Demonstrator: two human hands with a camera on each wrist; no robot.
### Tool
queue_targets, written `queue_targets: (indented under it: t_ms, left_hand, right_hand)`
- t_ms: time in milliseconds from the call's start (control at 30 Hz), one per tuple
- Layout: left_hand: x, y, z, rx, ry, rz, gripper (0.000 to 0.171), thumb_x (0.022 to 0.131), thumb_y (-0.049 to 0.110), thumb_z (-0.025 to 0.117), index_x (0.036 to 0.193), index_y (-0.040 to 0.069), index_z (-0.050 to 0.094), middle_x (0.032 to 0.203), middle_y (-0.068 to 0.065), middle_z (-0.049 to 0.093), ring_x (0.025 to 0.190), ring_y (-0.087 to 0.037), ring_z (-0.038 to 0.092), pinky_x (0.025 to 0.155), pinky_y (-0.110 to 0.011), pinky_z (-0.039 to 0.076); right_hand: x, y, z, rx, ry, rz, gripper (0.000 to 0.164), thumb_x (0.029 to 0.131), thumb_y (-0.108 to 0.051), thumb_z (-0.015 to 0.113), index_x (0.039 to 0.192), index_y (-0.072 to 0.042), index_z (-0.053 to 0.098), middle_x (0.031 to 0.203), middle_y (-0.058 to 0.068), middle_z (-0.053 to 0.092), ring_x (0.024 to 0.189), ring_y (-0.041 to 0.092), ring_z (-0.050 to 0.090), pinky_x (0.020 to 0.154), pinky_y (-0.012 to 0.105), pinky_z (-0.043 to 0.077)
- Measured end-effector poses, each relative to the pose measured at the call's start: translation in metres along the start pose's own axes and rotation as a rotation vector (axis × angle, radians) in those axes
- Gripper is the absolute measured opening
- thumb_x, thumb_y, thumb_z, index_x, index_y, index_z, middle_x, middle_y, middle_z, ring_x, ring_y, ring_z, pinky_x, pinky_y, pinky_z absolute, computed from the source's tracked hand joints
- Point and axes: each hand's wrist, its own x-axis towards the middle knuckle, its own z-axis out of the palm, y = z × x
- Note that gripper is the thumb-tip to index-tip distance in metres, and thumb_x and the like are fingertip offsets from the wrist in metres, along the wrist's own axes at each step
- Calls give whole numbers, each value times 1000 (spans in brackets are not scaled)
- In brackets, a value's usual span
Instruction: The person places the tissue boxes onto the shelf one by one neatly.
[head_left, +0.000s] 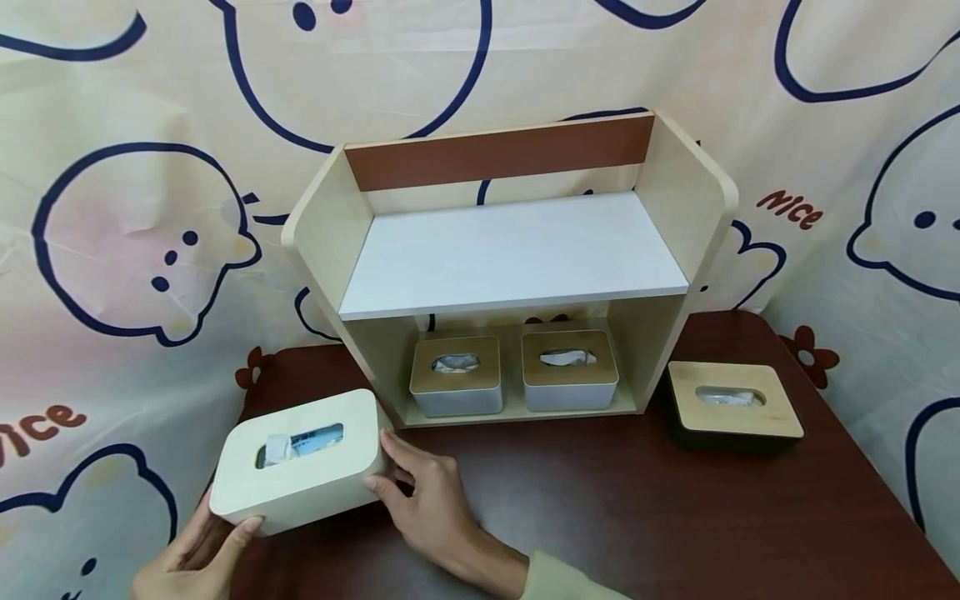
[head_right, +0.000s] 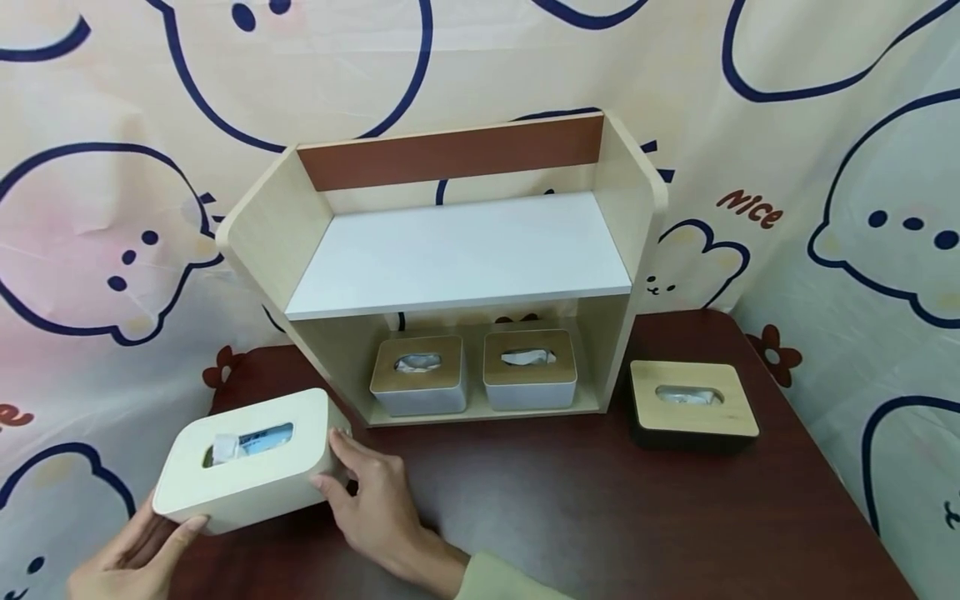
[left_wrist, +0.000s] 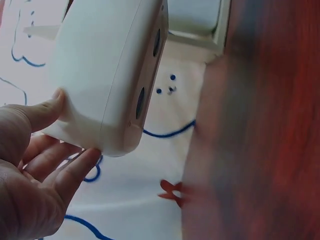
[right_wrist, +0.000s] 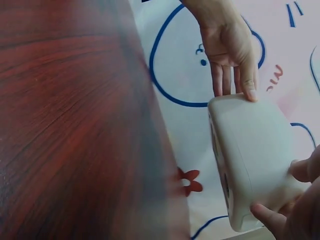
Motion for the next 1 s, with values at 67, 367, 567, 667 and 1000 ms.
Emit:
queue_targets:
  t_ms: [67,367,567,667,1000]
  left_hand:
    - [-4,6,-1,62,-11,-2,68,92,12,87,153,22,58,147,-16,61,122,-7,65,74,1,49]
    - [-18,35,-5,149,-63,-58,70,94,26,86,156,29,53,155,-8,57,132,-37,61,68,5,45]
    - [-33,57,2,118,-44,-1,73,89,23,91,153,28,57,151,-7,60,104,17,60,66,1,50]
    - [-40,67,9,58,-30,48,74,86,15,93,151,25,60,148,-11,63,91,31,52,64,-3,53]
    - [-57,95,24,-13,-52,196,75,79,13,97,146,26,65,143,-7,69,103,23,59,67,-4,55]
  right_hand:
    - [-2,-5,-8,-4,5,-14,56,104,-22,74,151,3,57,153,21,59,138,23,61,97,23,61]
    - [-10,-29,-41,58,18,44,56,102,-25,76,151,-3,58,154,16,59,136,22,62,97,25,62]
    - [-15,-40,-65,49,30,78,58,100,-25,78,151,-6,58,155,14,59,135,25,63,95,25,62]
    - [-17,-42,-76,47,52,100,58,99,-24,79,151,-7,59,154,16,60,135,25,64,95,27,63]
    - [-25,-53,-107,-28,170,101,57,92,-14,86,145,-7,66,148,11,65,132,24,66,92,31,65]
